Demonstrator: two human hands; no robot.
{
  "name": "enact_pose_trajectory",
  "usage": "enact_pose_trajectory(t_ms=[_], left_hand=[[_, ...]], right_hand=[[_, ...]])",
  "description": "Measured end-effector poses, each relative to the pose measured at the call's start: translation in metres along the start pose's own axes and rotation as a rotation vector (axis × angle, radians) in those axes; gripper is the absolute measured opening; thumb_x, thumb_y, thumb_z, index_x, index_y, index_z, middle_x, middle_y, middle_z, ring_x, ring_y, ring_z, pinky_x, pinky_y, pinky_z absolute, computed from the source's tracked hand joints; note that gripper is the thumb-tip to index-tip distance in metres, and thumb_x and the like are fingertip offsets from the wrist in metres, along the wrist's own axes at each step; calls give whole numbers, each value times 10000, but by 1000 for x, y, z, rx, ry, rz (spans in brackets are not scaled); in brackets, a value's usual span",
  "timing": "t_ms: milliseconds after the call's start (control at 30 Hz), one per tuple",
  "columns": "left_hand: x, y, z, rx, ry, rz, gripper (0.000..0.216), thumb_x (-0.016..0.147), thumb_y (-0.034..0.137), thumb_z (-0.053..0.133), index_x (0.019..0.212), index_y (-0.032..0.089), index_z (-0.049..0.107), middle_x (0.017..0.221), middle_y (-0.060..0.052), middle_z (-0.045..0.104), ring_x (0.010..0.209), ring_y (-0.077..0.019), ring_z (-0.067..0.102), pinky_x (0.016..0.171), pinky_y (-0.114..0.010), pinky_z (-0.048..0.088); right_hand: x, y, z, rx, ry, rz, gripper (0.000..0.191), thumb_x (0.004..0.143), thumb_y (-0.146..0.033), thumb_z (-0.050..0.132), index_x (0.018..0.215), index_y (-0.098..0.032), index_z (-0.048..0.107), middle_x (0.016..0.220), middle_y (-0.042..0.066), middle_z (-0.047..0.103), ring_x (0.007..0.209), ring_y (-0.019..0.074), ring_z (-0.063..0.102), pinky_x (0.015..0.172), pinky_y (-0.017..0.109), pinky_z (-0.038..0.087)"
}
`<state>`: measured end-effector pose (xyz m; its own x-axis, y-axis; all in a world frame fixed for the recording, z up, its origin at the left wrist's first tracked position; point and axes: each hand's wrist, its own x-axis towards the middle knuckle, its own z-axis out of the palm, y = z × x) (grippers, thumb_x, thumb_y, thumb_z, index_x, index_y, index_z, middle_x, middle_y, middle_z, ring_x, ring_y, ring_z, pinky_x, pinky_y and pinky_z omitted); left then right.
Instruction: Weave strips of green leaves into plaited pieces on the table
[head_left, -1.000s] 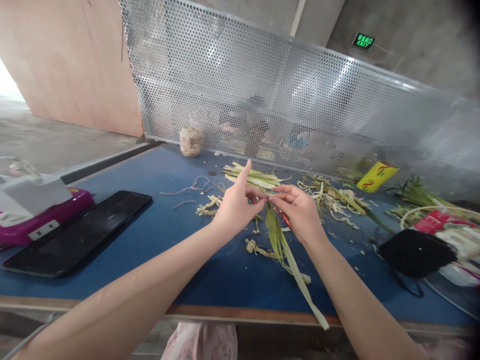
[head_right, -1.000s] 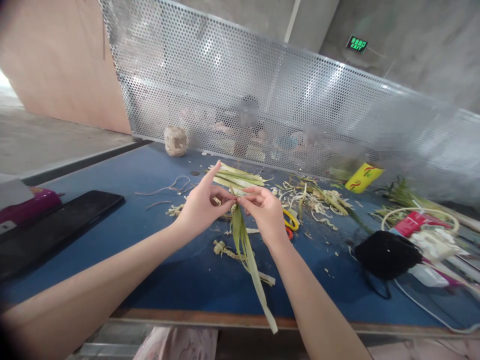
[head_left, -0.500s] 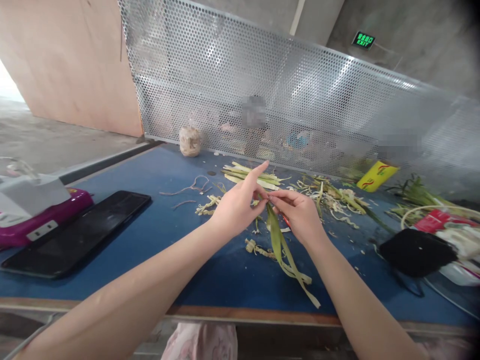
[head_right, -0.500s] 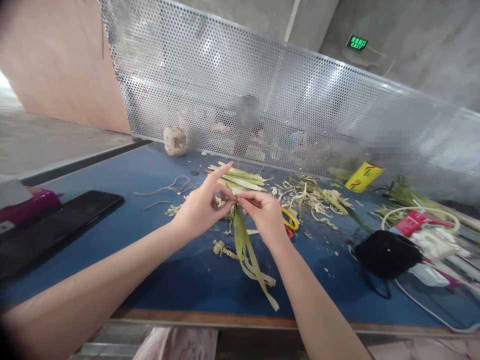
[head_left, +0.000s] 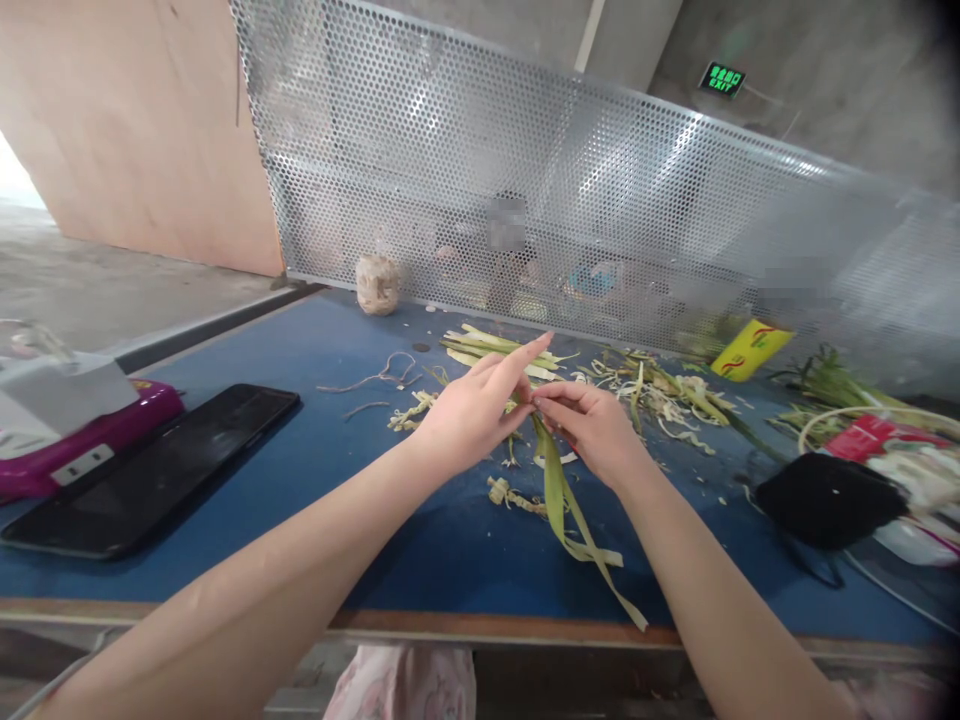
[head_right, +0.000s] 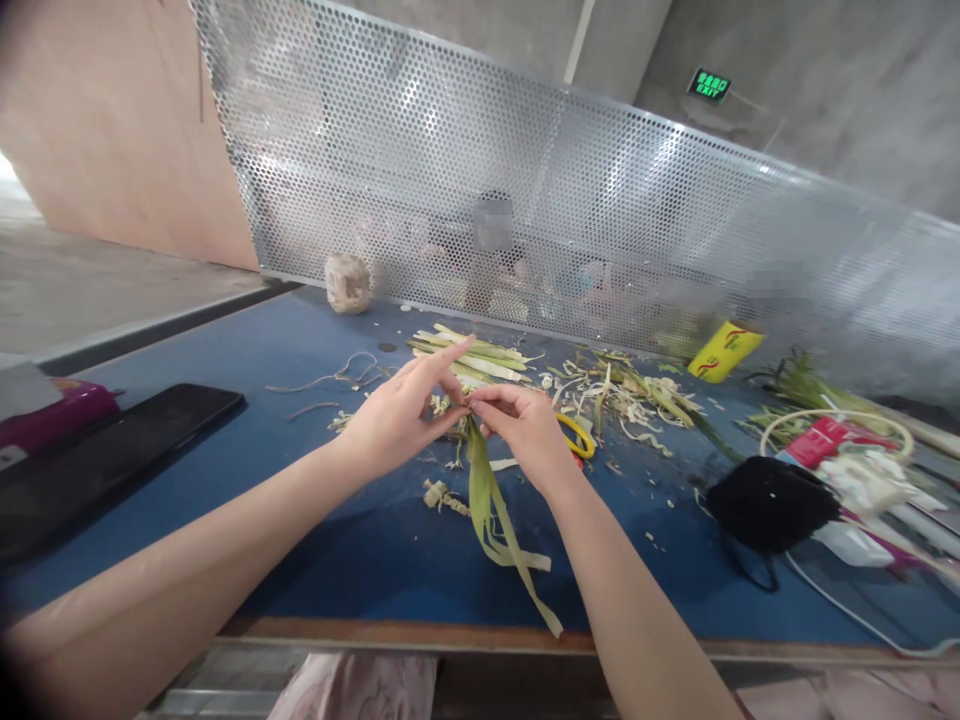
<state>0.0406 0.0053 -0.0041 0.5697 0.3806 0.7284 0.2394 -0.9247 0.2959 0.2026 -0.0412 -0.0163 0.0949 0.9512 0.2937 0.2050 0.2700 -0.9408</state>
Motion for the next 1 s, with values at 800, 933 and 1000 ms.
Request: enact_pose_trajectory(t_ms=[800,933,1000], left_hand=[[-3,-1,0,42,70,126,560,814,232,507,1316,223,259,904,-22,653,954,-157,552,821,-307,468],[-2,-1,0,43,64,126,594,817,216,499,1338,224,214,934,-19,658,967,-154,553,823,-293,470],[-2,-1,0,50,51,110,603,824,193,478,1350,226,186,941,-15,660,974,-151,554,820,-286,472]], right_hand=[[-2,-7,-4,-6,-76,4,221,667,-407,645,644,-187,635,533,-22,522,518,104,453,536,256,361],[-1,-7,-4,29,-58,22,216,673,-401,643,669,-185,651,522,-24,517,512,96,445,527,246,346],[-1,-6,-4,40,-32,49,222,667,-401,650,685,-179,656,517,-23,516,508,95,442,520,245,341]])
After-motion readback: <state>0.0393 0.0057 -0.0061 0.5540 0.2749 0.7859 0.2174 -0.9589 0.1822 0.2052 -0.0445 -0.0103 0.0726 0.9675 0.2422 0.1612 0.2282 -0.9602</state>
